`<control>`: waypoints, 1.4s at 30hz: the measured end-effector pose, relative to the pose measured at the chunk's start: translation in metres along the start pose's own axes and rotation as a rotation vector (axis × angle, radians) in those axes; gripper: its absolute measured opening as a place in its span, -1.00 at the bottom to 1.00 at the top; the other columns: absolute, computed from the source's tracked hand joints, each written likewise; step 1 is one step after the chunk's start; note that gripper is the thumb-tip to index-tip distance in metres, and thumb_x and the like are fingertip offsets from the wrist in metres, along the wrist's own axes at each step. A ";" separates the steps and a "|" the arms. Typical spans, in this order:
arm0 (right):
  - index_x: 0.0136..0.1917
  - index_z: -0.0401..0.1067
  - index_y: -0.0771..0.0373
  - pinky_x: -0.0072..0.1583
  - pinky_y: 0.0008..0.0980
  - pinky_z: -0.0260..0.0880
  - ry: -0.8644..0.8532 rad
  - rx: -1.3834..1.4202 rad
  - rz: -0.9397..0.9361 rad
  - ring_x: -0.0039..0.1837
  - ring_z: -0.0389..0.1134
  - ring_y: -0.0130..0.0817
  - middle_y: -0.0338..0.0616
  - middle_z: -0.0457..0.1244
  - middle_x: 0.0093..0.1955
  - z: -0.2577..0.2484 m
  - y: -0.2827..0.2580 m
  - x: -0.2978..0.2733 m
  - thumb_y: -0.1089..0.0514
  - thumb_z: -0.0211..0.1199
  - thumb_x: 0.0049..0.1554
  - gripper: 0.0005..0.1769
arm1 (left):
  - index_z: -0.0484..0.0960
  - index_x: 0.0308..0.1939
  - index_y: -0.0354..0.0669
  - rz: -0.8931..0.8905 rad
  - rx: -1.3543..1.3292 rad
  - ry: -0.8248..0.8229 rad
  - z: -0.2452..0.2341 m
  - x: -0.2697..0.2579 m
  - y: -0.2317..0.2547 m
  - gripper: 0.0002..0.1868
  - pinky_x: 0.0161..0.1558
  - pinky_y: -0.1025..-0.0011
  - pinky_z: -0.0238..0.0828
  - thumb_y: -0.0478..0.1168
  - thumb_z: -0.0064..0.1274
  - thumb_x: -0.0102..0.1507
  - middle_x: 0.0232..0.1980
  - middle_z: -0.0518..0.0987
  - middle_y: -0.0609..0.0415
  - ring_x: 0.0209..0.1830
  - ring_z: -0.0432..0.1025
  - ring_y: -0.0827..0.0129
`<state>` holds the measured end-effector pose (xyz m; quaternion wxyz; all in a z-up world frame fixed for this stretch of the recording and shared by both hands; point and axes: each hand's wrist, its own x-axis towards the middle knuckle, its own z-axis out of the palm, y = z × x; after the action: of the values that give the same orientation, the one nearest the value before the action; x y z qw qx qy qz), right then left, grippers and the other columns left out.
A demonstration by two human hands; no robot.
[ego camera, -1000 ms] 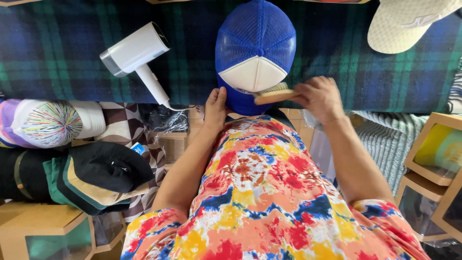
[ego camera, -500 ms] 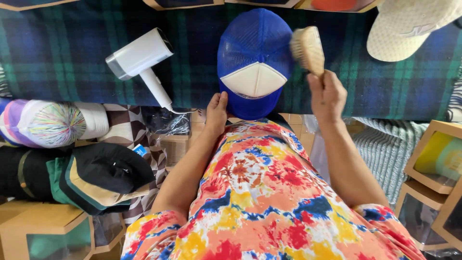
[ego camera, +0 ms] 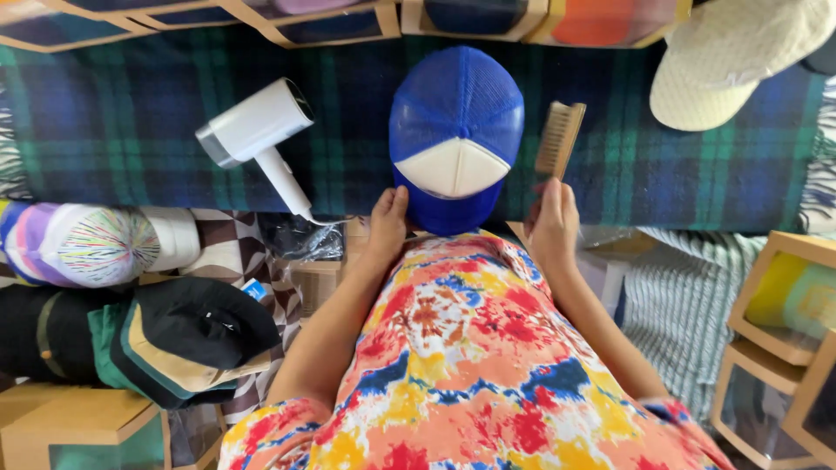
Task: A person is cleaning a blue and white mesh cap using a wooden-handled brush on a table.
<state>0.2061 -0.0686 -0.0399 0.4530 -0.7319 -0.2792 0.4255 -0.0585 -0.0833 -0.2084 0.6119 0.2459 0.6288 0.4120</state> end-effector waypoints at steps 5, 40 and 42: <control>-0.04 0.45 0.06 -0.42 -0.34 0.22 -0.202 -0.258 -0.055 -0.52 0.23 -0.28 -0.17 0.14 -0.56 0.001 -0.008 0.000 -0.25 0.00 0.35 -0.58 | 0.52 -0.28 -0.05 -0.070 -0.104 0.008 0.007 -0.015 0.014 -0.67 -0.46 0.52 0.48 0.03 -0.05 0.46 -0.49 0.34 0.22 -0.48 0.36 0.50; 0.31 0.56 0.10 -0.02 -0.15 0.50 -0.307 -0.784 -1.101 0.02 0.49 -0.10 -0.12 0.46 0.11 0.009 -0.133 0.058 0.04 0.29 0.30 -0.66 | 0.59 0.28 0.20 1.540 0.986 0.323 0.086 -0.050 0.154 -0.53 0.44 -0.22 -0.03 0.20 -0.12 0.39 0.39 0.47 -0.08 0.44 0.28 -0.15; 0.38 0.53 0.16 -0.08 0.01 0.49 -0.257 -0.720 -0.995 -0.01 0.47 0.07 0.06 0.45 -0.04 0.007 -0.114 0.102 0.07 0.31 0.34 -0.63 | 0.61 0.24 0.19 1.548 0.984 0.328 0.084 -0.048 0.157 -0.54 0.43 -0.22 -0.02 0.20 -0.06 0.36 0.38 0.47 -0.06 0.44 0.29 -0.13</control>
<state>0.2465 0.0651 0.0229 0.2847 -0.5640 -0.7646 0.1278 -0.0011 -0.0197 -0.0451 -0.1030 0.7671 0.4723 0.4217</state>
